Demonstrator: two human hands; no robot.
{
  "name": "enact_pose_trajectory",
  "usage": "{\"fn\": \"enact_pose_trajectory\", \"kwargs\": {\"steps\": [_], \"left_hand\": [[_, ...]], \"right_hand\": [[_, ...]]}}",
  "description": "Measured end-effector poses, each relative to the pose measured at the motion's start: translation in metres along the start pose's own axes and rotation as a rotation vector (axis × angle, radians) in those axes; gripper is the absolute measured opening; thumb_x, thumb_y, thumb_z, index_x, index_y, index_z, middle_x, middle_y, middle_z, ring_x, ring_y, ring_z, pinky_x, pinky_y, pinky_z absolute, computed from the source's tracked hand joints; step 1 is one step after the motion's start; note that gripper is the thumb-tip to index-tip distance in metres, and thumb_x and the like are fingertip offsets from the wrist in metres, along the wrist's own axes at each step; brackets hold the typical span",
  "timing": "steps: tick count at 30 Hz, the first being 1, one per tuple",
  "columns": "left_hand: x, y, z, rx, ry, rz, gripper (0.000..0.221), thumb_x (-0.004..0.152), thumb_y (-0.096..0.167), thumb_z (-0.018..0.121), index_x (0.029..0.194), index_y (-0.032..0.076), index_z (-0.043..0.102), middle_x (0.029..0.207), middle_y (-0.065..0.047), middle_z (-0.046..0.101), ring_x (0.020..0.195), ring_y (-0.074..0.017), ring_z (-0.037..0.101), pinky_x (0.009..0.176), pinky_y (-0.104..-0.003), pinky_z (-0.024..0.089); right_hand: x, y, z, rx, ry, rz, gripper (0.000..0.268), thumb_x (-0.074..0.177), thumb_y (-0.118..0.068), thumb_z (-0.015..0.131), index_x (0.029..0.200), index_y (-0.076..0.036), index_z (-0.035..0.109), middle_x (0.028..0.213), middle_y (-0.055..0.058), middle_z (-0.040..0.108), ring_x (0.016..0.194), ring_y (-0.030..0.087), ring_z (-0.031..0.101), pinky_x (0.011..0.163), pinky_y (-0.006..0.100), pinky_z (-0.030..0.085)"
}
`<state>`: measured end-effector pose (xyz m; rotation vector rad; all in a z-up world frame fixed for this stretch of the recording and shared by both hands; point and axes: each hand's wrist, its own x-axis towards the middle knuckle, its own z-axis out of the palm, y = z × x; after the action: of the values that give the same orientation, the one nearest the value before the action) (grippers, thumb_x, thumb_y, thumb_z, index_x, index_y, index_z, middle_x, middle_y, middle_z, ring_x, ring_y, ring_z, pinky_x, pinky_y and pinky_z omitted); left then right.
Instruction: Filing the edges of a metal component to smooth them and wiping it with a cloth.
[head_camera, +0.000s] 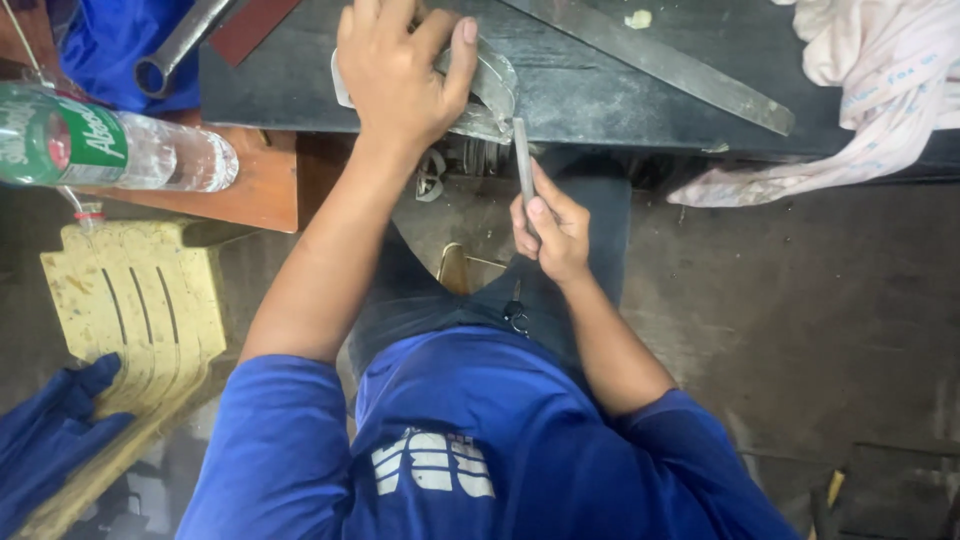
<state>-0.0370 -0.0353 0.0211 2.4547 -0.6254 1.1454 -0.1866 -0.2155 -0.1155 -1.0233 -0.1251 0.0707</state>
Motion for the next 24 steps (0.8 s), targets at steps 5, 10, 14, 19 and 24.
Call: {"fn": "enact_pose_trajectory", "kwargs": {"steps": [5, 10, 14, 19, 24], "left_hand": [[-0.003, -0.001, 0.002, 0.057, 0.056, 0.038, 0.037, 0.101, 0.028, 0.047, 0.073, 0.009, 0.062, 0.078, -0.007, 0.05, 0.069, -0.0276, 0.045, 0.061, -0.04, 0.032], [-0.008, -0.004, 0.004, 0.005, 0.023, 0.042, 0.037, 0.102, 0.027, 0.043, 0.076, 0.009, 0.062, 0.079, -0.008, 0.051, 0.071, -0.0281, 0.047, 0.064, -0.041, 0.032], [-0.004, -0.001, 0.0, -0.082, 0.093, 0.063, 0.044, 0.104, 0.026, 0.032, 0.071, 0.007, 0.052, 0.075, -0.008, 0.043, 0.069, -0.0271, 0.039, 0.065, -0.041, 0.029], [-0.015, -0.001, -0.007, -0.057, 0.146, 0.046, 0.05, 0.105, 0.032, 0.022, 0.076, 0.009, 0.055, 0.081, -0.009, 0.049, 0.068, -0.0286, 0.041, 0.061, -0.041, 0.027], [-0.015, -0.001, -0.007, -0.081, 0.238, 0.037, 0.056, 0.104, 0.033, 0.018, 0.069, 0.011, 0.054, 0.075, -0.004, 0.051, 0.065, -0.0216, 0.034, 0.058, -0.037, 0.023]], "right_hand": [[0.026, 0.002, 0.019, 0.063, 0.044, -0.012, 0.048, 0.108, -0.018, 0.054, 0.153, -0.01, 0.04, 0.075, 0.013, 0.046, 0.045, 0.012, 0.035, 0.034, 0.023, 0.03], [0.014, 0.005, 0.014, 0.048, -0.02, -0.026, 0.05, 0.11, -0.017, 0.054, 0.156, -0.017, 0.037, 0.079, 0.01, 0.041, 0.051, 0.012, 0.033, 0.039, 0.023, 0.029], [0.013, -0.008, 0.016, 0.031, -0.014, 0.045, 0.051, 0.106, -0.023, 0.058, 0.153, -0.011, 0.041, 0.074, 0.011, 0.042, 0.049, 0.013, 0.035, 0.037, 0.024, 0.028], [0.008, -0.007, 0.028, 0.118, -0.096, -0.008, 0.048, 0.111, -0.018, 0.053, 0.157, -0.021, 0.038, 0.078, 0.01, 0.037, 0.052, 0.012, 0.029, 0.04, 0.022, 0.026], [-0.01, 0.007, 0.014, -0.239, -0.018, -0.119, 0.044, 0.108, -0.019, 0.054, 0.15, -0.014, 0.044, 0.07, 0.009, 0.044, 0.048, 0.011, 0.035, 0.039, 0.022, 0.032]]}}
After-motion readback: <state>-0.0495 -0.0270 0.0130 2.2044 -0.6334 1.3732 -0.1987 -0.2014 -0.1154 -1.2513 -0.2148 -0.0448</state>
